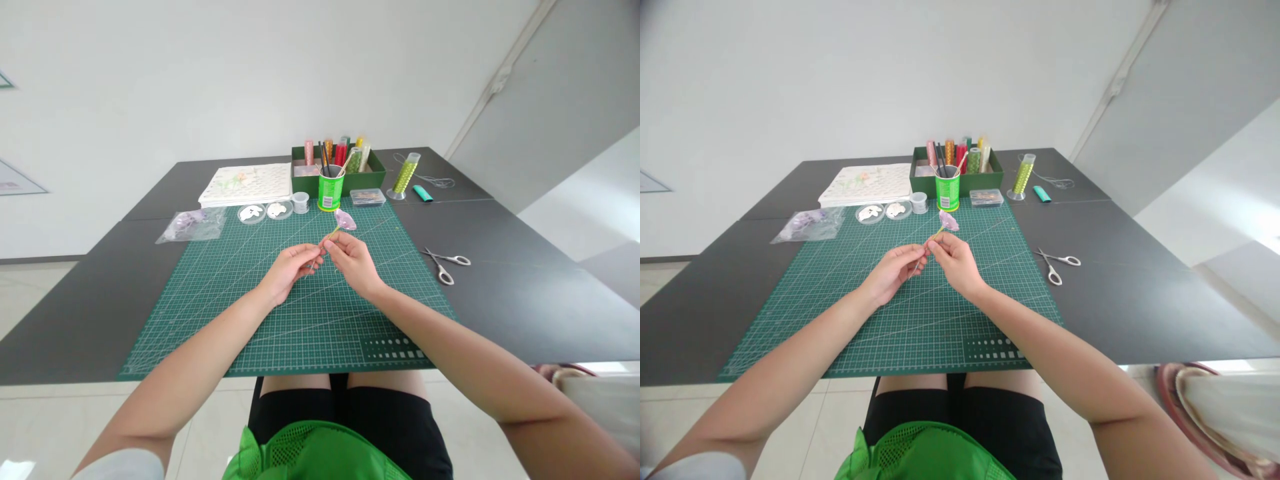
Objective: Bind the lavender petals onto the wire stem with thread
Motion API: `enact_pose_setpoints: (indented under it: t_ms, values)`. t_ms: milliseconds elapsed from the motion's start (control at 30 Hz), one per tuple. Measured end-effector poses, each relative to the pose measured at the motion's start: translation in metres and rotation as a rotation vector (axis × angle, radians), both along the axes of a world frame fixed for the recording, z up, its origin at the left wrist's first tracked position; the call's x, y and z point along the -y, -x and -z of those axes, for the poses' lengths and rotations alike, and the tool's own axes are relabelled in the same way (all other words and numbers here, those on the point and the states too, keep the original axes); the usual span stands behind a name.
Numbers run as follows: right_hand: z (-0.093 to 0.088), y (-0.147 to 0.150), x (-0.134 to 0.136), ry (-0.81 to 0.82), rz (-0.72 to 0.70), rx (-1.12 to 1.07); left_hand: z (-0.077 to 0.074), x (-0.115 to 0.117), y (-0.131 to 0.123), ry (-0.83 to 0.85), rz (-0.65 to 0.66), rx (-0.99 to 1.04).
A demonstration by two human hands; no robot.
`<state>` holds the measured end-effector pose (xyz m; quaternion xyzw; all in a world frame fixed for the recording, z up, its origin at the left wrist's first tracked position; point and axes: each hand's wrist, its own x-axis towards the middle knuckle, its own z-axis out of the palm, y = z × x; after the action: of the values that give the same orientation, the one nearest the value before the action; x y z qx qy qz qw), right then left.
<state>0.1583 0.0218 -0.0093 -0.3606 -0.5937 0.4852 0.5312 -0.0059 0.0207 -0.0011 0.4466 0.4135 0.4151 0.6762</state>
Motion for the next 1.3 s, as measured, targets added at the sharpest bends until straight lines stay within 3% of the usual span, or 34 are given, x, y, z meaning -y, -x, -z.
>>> enact_pose_setpoints:
  t_ms: [300, 567, 733, 1033, 1300]
  values:
    - [-0.003, -0.009, -0.003, -0.142, 0.062, 0.109, -0.004, 0.0, 0.003, -0.227, 0.038, -0.162]
    - [-0.008, -0.017, -0.006, -0.005, 0.043, 0.058, -0.002, -0.004, 0.009, -0.403, 0.098, -0.274]
    - [-0.007, -0.017, -0.007, -0.017, 0.033, 0.063, -0.004, -0.003, 0.009, -0.495, 0.102, -0.353]
    - [-0.008, -0.015, -0.004, -0.072, 0.032, 0.084, -0.001, 0.006, 0.008, -0.773, 0.014, -0.655]
    - [-0.007, -0.013, -0.003, -0.084, -0.002, 0.083, -0.003, 0.007, 0.006, -0.75, -0.095, -0.597]
